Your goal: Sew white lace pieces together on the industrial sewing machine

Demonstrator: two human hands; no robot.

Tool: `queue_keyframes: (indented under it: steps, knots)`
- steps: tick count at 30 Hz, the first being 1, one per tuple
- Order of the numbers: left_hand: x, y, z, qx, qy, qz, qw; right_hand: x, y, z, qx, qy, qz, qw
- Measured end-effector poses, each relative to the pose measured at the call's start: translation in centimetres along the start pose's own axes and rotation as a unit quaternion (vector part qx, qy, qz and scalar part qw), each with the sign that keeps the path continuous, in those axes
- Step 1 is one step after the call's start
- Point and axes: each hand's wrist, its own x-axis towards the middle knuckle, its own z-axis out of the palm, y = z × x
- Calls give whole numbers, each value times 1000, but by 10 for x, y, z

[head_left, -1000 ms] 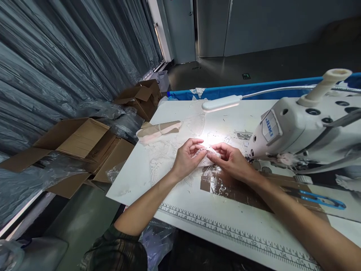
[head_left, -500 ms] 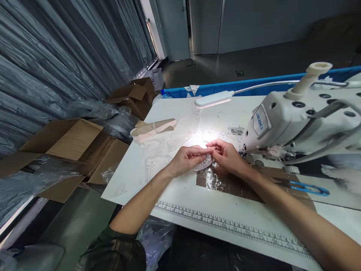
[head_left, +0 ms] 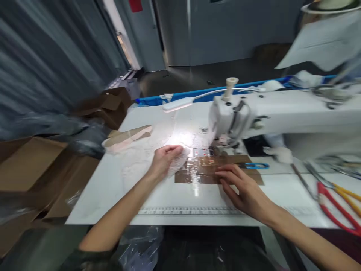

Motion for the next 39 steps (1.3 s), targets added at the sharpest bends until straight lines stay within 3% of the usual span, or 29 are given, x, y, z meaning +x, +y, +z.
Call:
queue_keyframes:
  steps: [3, 8, 12, 15, 18, 20, 23, 24, 30, 35, 39]
  knots:
    - [-3, 6, 6, 15, 24, 30, 999, -18, 10, -16, -24, 17, 23, 999]
    - [-13, 14, 17, -18, -15, -11, 1000, -28, 46, -36, -176, 76, 90, 977]
    - [-14, 3, 30, -81, -24, -41, 996, -31, 64, -37, -274, 39, 110, 955]
    - [-2, -7, 33, -101, -7, -45, 994, -29, 60, -29, -294, 40, 91, 951]
    - [11, -9, 29, -129, -1, -42, 991, -18, 41, -13, -159, 65, 68, 983]
    - [16, -7, 25, -145, -8, -40, 989, -5, 22, 1, -9, 39, 82, 996]
    - [16, -4, 19, -147, -25, -31, 988, 25, -5, 22, 182, -61, 137, 972]
    - [15, -4, 18, -146, -28, -28, 989, 37, -12, 28, 219, -69, 145, 962]
    - [12, -10, 13, -172, -8, -22, 985, 95, -22, 54, 253, 33, 193, 947]
    - [13, -15, 13, -199, -5, -31, 980, 99, -22, 66, 340, -19, 250, 906]
    - [12, -17, 14, -210, -11, -39, 977, 99, -23, 68, 329, -17, 250, 910]
